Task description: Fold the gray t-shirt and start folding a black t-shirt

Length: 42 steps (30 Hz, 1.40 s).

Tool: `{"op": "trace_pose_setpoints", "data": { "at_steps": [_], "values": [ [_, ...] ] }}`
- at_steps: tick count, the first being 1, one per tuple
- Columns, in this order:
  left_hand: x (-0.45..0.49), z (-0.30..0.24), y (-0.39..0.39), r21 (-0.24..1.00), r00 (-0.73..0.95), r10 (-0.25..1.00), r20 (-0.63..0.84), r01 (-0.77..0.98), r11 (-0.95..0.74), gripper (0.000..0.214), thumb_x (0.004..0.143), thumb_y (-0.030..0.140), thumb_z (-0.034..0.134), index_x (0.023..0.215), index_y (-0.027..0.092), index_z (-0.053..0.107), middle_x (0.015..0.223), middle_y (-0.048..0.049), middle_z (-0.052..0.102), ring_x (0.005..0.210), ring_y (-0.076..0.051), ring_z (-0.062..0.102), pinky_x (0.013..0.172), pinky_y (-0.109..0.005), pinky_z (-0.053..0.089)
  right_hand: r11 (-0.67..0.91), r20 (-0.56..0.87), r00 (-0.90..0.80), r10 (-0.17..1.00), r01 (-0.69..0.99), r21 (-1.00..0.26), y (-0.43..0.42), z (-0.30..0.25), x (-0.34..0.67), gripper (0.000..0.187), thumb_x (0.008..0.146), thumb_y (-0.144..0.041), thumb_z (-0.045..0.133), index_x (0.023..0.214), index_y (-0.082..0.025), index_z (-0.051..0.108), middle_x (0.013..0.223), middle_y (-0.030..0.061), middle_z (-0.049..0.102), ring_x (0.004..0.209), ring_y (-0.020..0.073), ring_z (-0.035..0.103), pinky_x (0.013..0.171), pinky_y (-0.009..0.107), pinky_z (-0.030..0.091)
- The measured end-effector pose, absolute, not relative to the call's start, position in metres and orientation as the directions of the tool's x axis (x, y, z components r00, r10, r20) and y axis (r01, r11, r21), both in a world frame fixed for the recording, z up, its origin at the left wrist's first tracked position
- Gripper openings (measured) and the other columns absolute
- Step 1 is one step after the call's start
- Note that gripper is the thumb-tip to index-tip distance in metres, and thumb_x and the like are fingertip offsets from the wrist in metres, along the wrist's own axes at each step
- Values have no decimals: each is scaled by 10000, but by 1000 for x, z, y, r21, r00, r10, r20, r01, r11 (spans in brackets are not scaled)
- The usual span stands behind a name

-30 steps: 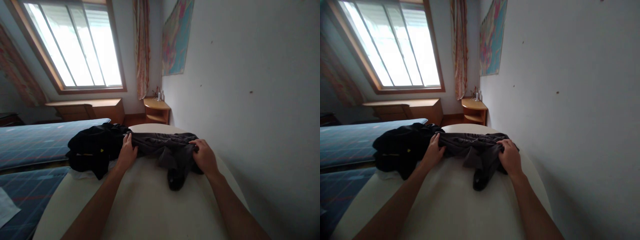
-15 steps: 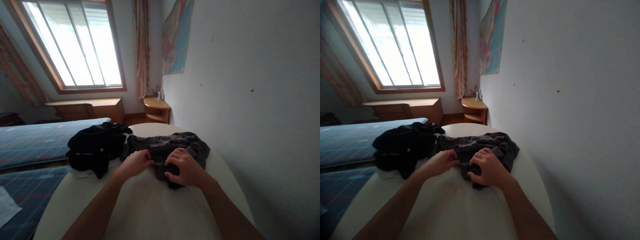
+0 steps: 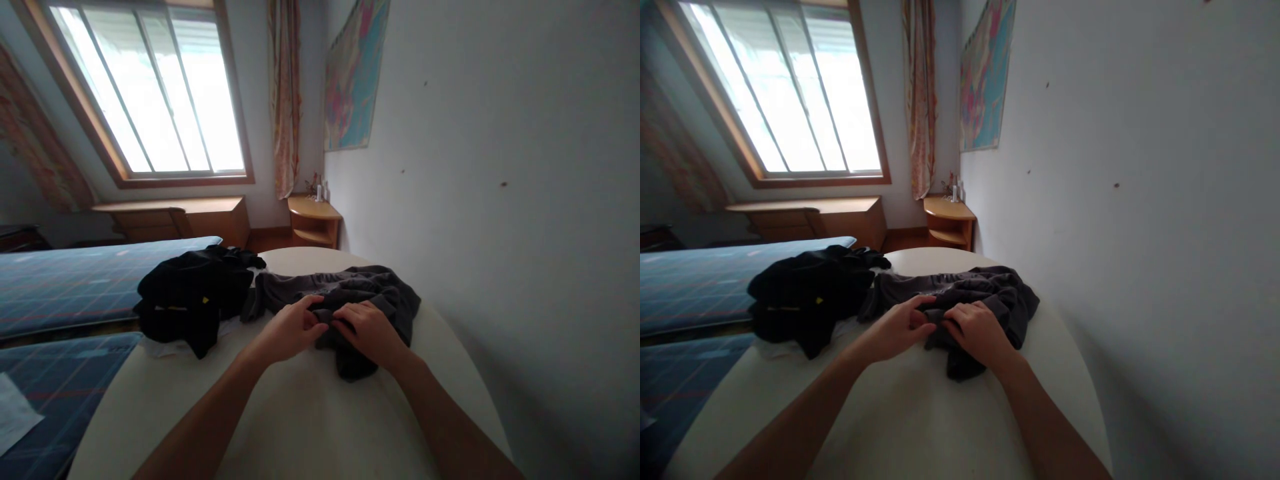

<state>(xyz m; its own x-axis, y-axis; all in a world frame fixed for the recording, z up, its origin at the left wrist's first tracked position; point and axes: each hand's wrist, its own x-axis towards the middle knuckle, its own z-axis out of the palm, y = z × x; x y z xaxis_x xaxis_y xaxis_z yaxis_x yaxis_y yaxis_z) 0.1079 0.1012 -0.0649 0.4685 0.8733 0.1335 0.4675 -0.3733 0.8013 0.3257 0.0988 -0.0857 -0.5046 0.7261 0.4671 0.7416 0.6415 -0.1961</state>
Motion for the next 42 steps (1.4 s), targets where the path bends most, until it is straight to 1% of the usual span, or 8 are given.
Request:
{"op": "trace_pose_setpoints", "data": {
  "at_steps": [5,12,19,25,29,32,36,42],
  "values": [
    [106,-67,109,794,327,916,232,480,-372,383,853,295,590,1222,198,625,799,-16,714,675,-154,645,583,-220,451,676,513,-492,703,685,-271,94,-84,323,288,1008,-317,470,1243,-223,607,1187,90,709,1075,229,657,987,417,445],
    [89,-62,129,841,52,966,253,483,-246,252,863,272,513,921,179,740,666,-1,664,564,-138,591,520,-212,435,702,477,-535,697,644,-303,88,-80,320,698,745,-485,786,1327,-215,511,1294,117,641,1179,284,597,1060,458,395],
    [52,-43,144,985,-392,919,47,-135,-108,254,842,172,542,1035,138,703,827,-35,701,678,-131,668,657,-261,581,695,464,-548,697,677,-244,94,-85,327,836,714,-429,797,1434,-255,409,1391,114,562,1305,302,498,1178,561,206],
    [25,-25,147,856,-709,695,120,-281,-434,205,862,113,537,1001,154,682,822,-9,661,727,-100,671,729,-238,596,654,459,-506,731,711,-258,96,-86,333,667,736,-340,783,1328,-226,498,1312,114,596,1229,294,535,1048,466,406],
    [20,-25,148,914,-617,780,102,-252,-319,217,892,185,514,1034,152,675,893,-34,671,772,-122,676,786,-286,590,572,286,-502,816,769,-283,91,-79,333,407,732,-495,793,969,-210,624,954,66,684,899,252,635,816,377,484],
    [25,-32,148,980,-480,854,201,105,-171,325,837,311,623,1113,147,670,1007,-74,666,861,-184,676,885,-386,565,506,98,-504,858,797,-330,86,-79,333,505,643,-609,817,922,-221,655,897,52,695,813,246,650,721,340,490],
    [39,-47,140,674,-249,828,502,712,-195,478,755,335,734,1198,166,668,1222,-124,546,1150,-292,580,1082,-458,433,489,-1,-522,853,800,-349,85,-88,335,524,608,-351,866,1084,-227,684,1056,82,707,954,282,666,784,338,513],
    [63,-55,123,316,148,801,580,865,-389,526,780,247,752,1290,241,622,1403,-116,405,1297,-341,436,1126,-509,380,493,79,-540,838,687,-533,97,-92,347,447,672,17,566,1015,-240,692,970,11,737,884,189,689,791,274,503]
  ]
}}
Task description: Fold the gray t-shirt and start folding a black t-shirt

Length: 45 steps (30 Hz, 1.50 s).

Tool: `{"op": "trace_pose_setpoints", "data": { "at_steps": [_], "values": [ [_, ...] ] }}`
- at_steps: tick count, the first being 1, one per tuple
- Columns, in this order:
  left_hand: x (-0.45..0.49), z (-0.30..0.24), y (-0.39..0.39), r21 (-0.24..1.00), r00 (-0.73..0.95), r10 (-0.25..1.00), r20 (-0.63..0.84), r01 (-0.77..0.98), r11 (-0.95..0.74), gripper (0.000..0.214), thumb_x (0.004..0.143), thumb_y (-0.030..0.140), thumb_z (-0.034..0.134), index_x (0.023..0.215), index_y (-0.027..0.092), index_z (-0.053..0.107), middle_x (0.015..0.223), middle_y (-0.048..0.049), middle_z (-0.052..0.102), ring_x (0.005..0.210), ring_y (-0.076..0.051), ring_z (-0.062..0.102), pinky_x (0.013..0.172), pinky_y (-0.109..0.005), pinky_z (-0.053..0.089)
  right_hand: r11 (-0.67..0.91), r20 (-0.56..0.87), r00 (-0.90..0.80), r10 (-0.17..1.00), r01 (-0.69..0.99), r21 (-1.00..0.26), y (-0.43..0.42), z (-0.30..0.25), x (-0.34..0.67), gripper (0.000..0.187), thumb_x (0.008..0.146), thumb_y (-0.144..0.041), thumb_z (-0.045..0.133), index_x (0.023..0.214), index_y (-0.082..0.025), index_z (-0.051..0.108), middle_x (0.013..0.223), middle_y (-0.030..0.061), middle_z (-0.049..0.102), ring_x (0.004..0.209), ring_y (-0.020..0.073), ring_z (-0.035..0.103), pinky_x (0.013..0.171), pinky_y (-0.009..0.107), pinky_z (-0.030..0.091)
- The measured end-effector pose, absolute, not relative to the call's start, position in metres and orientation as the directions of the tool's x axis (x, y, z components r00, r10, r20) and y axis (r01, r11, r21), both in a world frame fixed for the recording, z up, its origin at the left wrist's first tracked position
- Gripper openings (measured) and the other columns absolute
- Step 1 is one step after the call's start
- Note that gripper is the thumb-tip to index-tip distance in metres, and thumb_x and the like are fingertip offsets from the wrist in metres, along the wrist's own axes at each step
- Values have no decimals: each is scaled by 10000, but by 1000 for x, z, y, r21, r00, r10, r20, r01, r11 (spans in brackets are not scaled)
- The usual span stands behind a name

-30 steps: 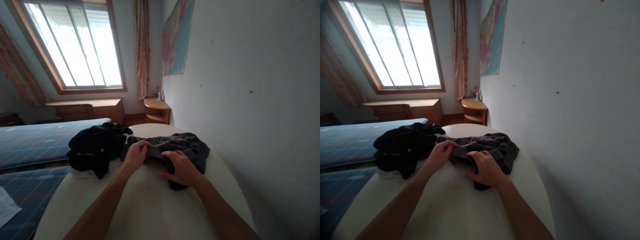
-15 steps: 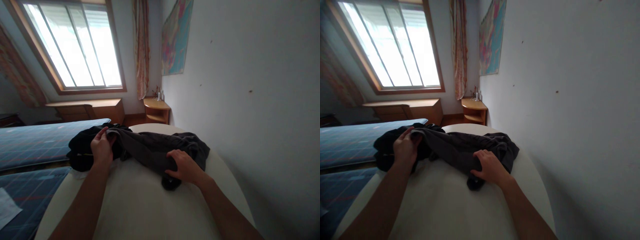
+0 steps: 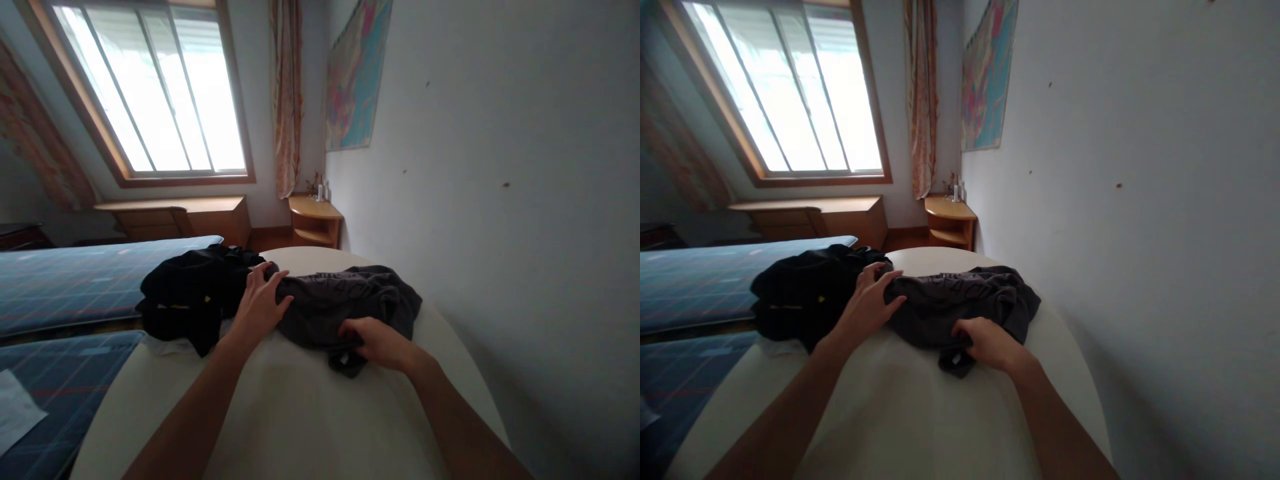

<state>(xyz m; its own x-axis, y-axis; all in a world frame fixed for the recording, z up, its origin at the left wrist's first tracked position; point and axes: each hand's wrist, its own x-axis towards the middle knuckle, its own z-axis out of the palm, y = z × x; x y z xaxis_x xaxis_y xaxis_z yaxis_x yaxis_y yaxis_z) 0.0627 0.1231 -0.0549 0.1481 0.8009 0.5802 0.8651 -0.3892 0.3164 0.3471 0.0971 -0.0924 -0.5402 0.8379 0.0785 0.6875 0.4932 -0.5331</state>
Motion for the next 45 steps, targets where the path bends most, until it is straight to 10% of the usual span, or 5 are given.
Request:
{"op": "trace_pose_setpoints", "data": {
  "at_steps": [7,15,21,29,45],
  "values": [
    [97,-69,110,364,648,655,387,546,-755,489,852,272,718,1320,288,576,1355,-63,562,1243,-255,533,1087,-425,436,430,333,-275,902,497,-754,111,-89,351,195,726,-131,635,897,-214,592,853,2,673,788,169,644,687,262,484],
    [121,-85,106,518,545,743,389,537,-665,452,859,132,611,1289,267,595,1196,-26,703,1088,-209,649,961,-326,480,488,373,-365,853,304,-818,94,-82,325,180,868,-308,634,947,-234,490,736,-48,554,700,141,588,679,265,493],
    [98,-75,124,665,143,905,401,634,-395,383,758,32,487,991,218,728,914,-14,749,867,-186,685,790,-275,491,681,388,-582,715,456,-573,90,-84,325,478,653,-427,873,945,-223,553,1217,93,613,1230,278,526,1020,410,446],
    [70,-64,140,760,99,936,338,558,-334,149,726,218,644,852,176,713,772,-9,701,672,-151,618,630,-249,472,636,242,-588,772,713,-295,106,-110,327,200,777,-173,745,964,-206,681,1085,94,659,1122,270,567,979,408,463],
    [106,-50,95,564,479,772,419,529,-634,619,684,384,867,1259,326,645,1323,-67,527,1140,-265,576,968,-418,514,429,414,-123,902,372,-823,111,-98,339,269,950,-462,535,1082,-228,544,818,14,668,675,167,621,563,251,435]
  ]
}}
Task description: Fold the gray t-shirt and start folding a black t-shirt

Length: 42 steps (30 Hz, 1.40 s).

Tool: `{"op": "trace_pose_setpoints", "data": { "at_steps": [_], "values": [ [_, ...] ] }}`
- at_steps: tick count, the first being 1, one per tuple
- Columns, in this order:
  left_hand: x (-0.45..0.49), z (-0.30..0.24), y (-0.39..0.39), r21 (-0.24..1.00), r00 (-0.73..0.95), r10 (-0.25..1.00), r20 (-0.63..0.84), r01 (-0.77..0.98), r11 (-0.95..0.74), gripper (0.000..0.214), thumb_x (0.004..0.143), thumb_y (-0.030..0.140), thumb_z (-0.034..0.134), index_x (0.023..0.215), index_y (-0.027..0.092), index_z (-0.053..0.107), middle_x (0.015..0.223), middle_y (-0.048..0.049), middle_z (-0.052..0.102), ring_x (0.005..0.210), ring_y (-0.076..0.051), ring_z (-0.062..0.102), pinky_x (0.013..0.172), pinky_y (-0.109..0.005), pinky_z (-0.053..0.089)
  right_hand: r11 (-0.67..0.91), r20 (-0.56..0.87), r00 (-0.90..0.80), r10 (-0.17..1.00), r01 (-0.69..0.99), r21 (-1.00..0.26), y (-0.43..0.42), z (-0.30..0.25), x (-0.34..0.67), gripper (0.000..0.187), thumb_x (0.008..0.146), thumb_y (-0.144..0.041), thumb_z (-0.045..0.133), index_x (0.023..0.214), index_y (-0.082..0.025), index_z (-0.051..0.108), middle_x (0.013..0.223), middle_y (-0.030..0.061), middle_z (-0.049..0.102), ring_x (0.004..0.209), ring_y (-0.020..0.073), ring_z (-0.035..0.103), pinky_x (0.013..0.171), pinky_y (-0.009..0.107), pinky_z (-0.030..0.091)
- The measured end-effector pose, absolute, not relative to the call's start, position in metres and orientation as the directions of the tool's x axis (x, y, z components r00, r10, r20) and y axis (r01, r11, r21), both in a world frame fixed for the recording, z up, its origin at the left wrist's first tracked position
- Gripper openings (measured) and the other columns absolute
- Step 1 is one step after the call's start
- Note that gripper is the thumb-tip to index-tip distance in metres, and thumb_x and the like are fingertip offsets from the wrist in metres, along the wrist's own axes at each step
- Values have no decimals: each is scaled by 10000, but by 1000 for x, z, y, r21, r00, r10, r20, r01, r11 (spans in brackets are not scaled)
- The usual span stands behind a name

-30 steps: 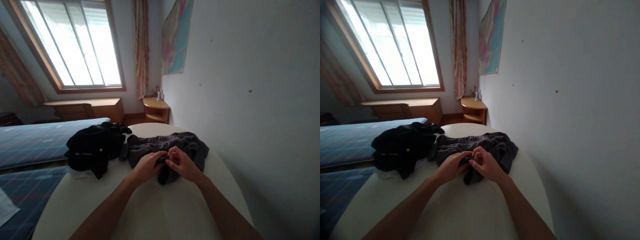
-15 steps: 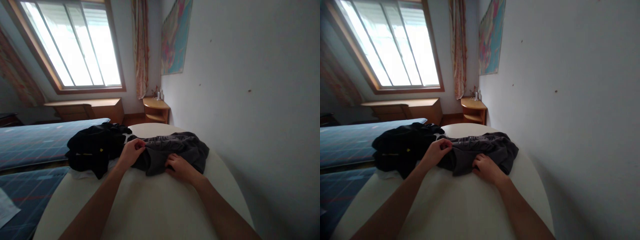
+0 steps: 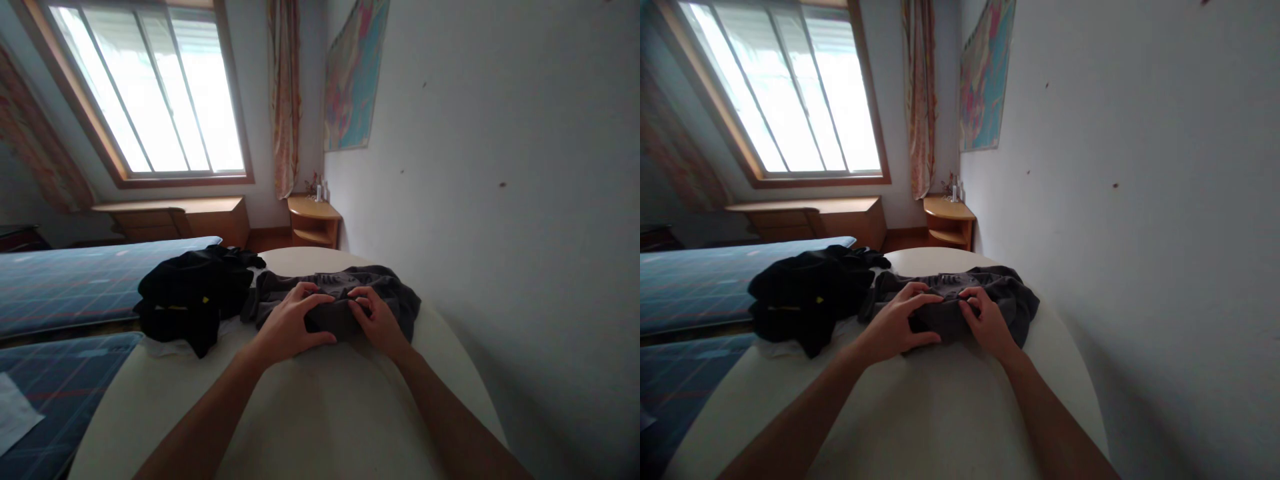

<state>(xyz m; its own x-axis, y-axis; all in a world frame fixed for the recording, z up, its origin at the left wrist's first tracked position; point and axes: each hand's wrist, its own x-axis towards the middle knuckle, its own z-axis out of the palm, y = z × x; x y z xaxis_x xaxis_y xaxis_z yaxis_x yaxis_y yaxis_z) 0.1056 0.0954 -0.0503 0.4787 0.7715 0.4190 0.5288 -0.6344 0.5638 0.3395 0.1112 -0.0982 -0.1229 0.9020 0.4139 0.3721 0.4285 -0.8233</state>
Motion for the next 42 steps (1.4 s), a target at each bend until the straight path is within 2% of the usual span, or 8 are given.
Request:
{"op": "trace_pose_setpoints", "data": {
  "at_steps": [8,12,15,18,26,30,36,42],
  "values": [
    [101,-62,111,436,407,756,513,635,-638,122,849,221,709,967,250,714,1254,-41,599,1188,-246,535,1034,-425,464,486,457,-172,873,388,-783,107,-95,339,245,971,-441,507,1074,-228,573,801,8,670,685,162,625,547,243,449],
    [104,-57,109,445,415,747,519,616,-650,71,894,253,670,958,244,700,1043,-28,708,1123,-234,576,991,-385,479,601,610,-220,762,590,-539,105,-92,339,218,993,-339,469,1115,-234,617,1005,59,710,885,206,666,768,339,517],
    [108,-53,105,472,388,764,515,616,-631,88,914,253,641,978,218,689,1005,-44,709,1036,-221,629,930,-349,492,692,733,-307,608,656,-300,99,-86,332,226,954,-353,560,1139,-244,632,1168,89,683,1095,255,617,974,437,452],
    [111,-52,101,514,375,799,470,619,-594,107,928,269,623,996,210,679,1002,-44,721,957,-211,661,886,-328,490,741,761,-382,525,645,-188,92,-82,322,284,907,-383,651,1156,-248,628,1149,87,693,1066,258,619,998,455,421],
    [114,-54,98,614,412,819,400,542,-573,239,898,301,653,1124,226,622,1011,-25,725,904,-195,670,829,-302,495,718,766,-304,567,638,-278,95,-90,313,51,953,-280,597,978,-242,622,925,32,720,883,212,634,933,420,428],
    [113,-55,99,614,438,793,424,505,-607,343,856,280,691,1187,245,607,1102,-35,705,948,-199,656,882,-320,499,673,751,-216,624,637,-377,95,-88,315,31,941,-260,575,951,-236,593,906,46,692,885,221,622,885,407,445],
    [113,-52,97,579,462,784,415,531,-619,361,883,311,667,1237,265,610,961,-13,709,855,-181,656,807,-289,496,679,743,-165,648,568,-466,93,-88,316,37,914,-230,531,938,-240,556,901,47,671,883,215,622,845,379,472],
    [115,-51,97,474,470,764,442,601,-644,135,930,336,607,927,215,667,788,-4,681,745,-172,619,759,-284,461,663,725,-144,674,552,-506,92,-92,318,114,938,-269,513,1045,-235,531,957,66,665,897,212,636,817,363,505]
  ]
}}
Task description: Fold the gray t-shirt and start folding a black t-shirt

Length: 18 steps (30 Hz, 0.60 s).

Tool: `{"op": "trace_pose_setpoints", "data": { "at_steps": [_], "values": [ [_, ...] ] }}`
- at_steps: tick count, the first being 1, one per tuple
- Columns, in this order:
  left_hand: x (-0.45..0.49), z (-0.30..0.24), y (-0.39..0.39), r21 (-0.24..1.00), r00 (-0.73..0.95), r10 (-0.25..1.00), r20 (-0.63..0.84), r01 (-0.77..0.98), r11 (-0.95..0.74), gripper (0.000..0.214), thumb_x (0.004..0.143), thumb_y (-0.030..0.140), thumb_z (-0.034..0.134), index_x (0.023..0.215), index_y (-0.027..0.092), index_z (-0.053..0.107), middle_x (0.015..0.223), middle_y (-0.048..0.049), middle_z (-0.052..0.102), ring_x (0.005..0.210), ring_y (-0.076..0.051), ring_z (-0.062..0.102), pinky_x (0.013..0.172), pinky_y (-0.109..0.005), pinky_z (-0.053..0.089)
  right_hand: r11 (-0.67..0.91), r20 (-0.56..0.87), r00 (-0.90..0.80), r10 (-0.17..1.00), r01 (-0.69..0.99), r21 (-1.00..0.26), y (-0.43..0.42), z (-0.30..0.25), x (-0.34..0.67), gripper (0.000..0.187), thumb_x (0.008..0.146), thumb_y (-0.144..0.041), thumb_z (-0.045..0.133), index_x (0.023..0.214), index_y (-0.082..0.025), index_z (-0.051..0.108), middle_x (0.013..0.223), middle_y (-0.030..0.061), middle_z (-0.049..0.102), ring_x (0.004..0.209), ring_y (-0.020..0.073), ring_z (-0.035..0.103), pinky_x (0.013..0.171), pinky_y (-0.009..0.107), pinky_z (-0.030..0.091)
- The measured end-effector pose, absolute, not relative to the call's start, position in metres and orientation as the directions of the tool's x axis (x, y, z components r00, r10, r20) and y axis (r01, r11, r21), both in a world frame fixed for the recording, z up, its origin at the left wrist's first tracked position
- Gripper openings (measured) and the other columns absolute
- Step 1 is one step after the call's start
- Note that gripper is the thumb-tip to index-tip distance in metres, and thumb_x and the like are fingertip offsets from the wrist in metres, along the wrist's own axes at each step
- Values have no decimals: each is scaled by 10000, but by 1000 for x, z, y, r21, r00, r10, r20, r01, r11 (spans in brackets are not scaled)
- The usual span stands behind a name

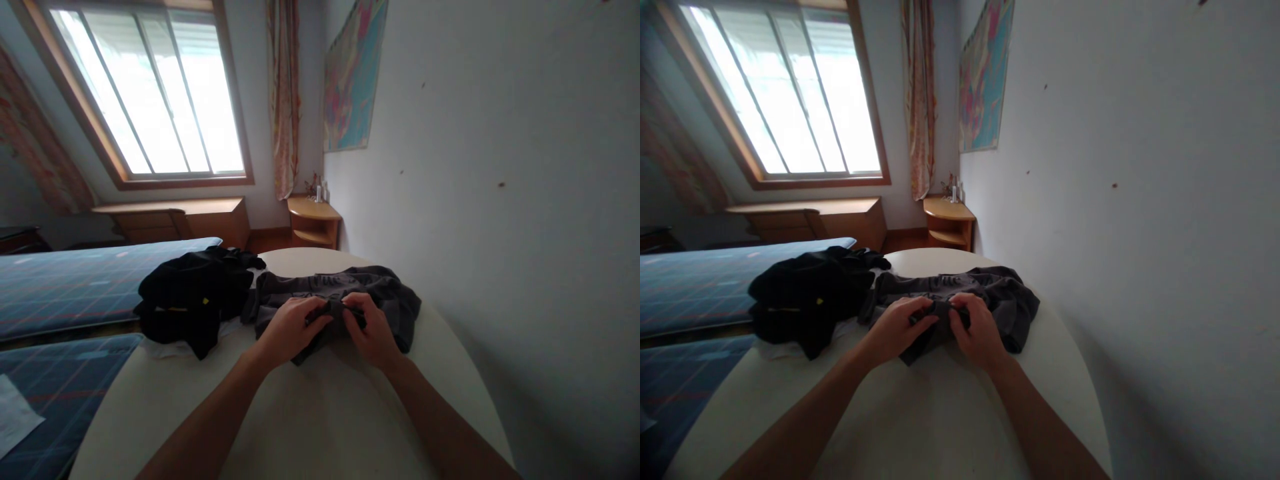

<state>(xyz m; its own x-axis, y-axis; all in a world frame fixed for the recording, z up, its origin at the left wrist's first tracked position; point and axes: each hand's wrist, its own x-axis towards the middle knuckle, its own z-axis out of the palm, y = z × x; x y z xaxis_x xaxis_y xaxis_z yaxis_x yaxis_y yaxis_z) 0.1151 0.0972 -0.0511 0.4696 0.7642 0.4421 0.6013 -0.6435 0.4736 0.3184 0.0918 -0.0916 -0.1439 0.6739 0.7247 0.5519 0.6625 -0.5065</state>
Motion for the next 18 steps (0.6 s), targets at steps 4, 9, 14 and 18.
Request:
{"op": "trace_pose_setpoints", "data": {
  "at_steps": [4,9,14,18],
  "values": [
    [116,-52,98,467,466,765,445,607,-642,99,944,285,583,938,219,656,831,-9,691,793,-180,627,793,-298,456,747,774,-255,579,547,-379,90,-88,316,185,931,-305,582,1107,-248,573,1016,68,688,966,225,630,882,386,492],
    [116,-53,95,474,413,727,549,562,-678,160,885,306,667,1001,222,596,961,-32,653,897,-191,615,833,-317,484,674,746,-137,652,555,-488,93,-84,317,143,975,-339,509,979,-245,617,923,52,695,895,211,648,815,356,509],
    [116,-57,95,362,507,642,575,546,-755,200,834,276,733,952,229,579,1155,-68,621,1058,-234,588,927,-396,487,553,704,103,702,544,-631,99,-84,327,234,965,-429,515,965,-231,641,882,42,703,817,207,652,753,332,511],
    [117,-63,98,360,460,638,617,556,-749,236,846,158,686,1003,229,524,1257,-67,586,1099,-222,587,936,-393,493,471,637,276,720,479,-741,106,-85,337,316,950,-498,531,985,-210,656,858,44,704,765,206,639,699,323,498]
  ]
}}
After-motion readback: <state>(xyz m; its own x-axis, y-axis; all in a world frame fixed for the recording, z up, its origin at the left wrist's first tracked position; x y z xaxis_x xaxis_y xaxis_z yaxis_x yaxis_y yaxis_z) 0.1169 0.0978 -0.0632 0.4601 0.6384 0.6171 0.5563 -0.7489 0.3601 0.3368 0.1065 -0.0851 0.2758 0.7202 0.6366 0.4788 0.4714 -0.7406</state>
